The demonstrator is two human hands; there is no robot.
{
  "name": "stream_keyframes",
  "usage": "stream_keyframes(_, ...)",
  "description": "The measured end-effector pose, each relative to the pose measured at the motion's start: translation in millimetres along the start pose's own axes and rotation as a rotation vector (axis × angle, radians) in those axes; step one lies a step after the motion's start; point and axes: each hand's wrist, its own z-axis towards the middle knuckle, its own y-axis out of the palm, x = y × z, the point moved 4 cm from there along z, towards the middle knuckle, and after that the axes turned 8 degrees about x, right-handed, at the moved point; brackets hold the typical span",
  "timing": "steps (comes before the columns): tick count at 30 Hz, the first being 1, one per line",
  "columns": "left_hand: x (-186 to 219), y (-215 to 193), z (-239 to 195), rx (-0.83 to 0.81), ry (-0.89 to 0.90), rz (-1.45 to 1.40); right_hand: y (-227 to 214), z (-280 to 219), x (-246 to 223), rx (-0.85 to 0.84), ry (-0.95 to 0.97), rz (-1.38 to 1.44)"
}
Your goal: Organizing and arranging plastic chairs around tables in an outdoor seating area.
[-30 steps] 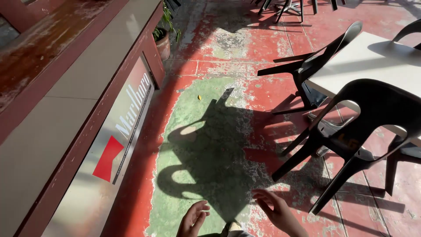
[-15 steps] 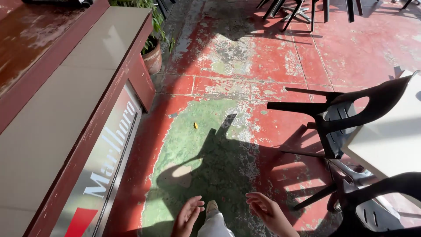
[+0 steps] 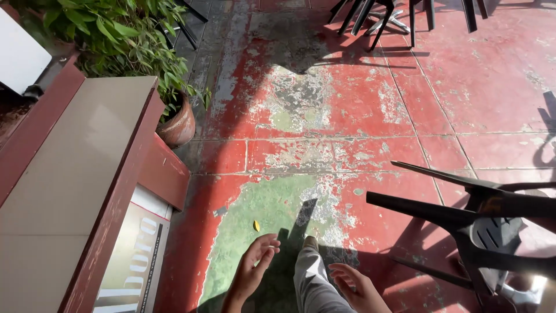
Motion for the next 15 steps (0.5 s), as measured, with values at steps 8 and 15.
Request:
stream_keyframes(8, -129, -26, 126, 0.063, -0.332, -0.157, -44, 266, -148, -0.116, -0.138, -0.157)
stream_keyframes(15, -145, -54, 281, 0.288, -0.249, -0.089, -49, 441, -245, -0.136, -0.343, -0.156)
